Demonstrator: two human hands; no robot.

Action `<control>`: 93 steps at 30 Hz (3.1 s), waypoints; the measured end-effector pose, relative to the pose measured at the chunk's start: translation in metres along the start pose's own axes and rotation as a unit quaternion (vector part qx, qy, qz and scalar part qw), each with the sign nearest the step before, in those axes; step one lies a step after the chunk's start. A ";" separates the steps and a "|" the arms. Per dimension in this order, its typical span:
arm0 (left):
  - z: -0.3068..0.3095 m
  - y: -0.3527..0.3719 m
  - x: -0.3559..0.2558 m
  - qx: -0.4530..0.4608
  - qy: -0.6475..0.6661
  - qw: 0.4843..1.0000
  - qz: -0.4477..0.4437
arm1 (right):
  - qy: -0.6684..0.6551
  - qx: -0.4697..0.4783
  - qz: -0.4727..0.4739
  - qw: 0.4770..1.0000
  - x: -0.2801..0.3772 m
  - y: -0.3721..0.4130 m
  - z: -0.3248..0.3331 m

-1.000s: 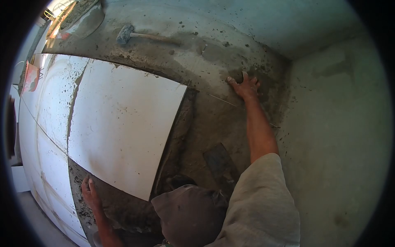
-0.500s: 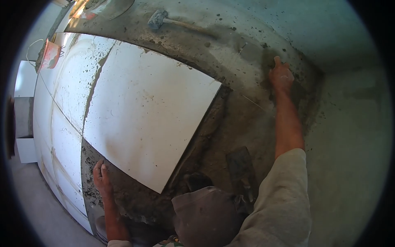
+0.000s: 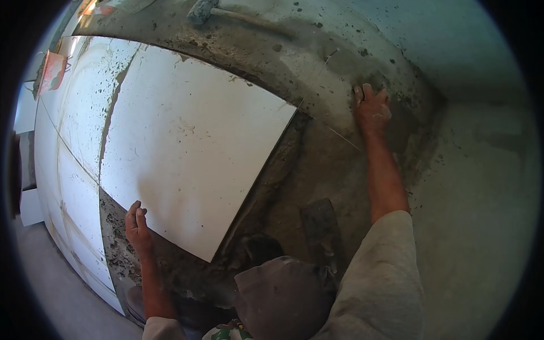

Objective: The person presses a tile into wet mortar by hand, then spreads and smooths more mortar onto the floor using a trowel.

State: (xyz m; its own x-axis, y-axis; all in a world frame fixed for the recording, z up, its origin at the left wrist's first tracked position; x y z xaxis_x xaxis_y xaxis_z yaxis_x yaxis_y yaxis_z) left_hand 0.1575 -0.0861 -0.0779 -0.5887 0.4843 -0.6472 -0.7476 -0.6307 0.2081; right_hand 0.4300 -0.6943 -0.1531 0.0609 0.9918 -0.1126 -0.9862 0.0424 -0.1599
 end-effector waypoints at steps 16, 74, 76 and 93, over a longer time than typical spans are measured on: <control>-0.041 -0.048 -0.147 0.001 0.040 0.999 0.004 | 0.032 0.140 -0.093 0.985 -0.022 -0.046 -0.014; -0.049 -0.061 0.000 0.087 -0.127 0.988 0.001 | -0.183 0.005 0.338 0.923 0.645 -0.109 0.102; -0.049 -0.061 -0.001 0.089 -0.123 0.988 -0.001 | -0.187 0.002 0.342 0.921 0.649 -0.096 0.104; -0.044 -0.059 0.003 0.081 -0.063 0.995 -0.008 | -0.266 0.043 0.408 0.872 0.712 0.032 0.134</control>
State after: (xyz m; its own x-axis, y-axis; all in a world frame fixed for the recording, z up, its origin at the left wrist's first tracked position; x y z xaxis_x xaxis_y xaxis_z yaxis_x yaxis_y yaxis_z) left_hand 0.2135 -0.0743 -0.1246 -0.6023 0.5729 -0.5559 -0.7911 -0.5215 0.3196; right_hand 0.4213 0.0296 -0.1065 -0.7249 0.6098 0.3206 -0.6764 -0.7181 -0.1636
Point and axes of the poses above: each hand's wrist, its own y-axis away from the middle knuckle, its own z-axis out of the back of the hand, x = y × z, the point moved 7 cm from there along -y, towards the middle knuckle, and after that the axes turned 11 degrees about z, right-handed, at the moved point
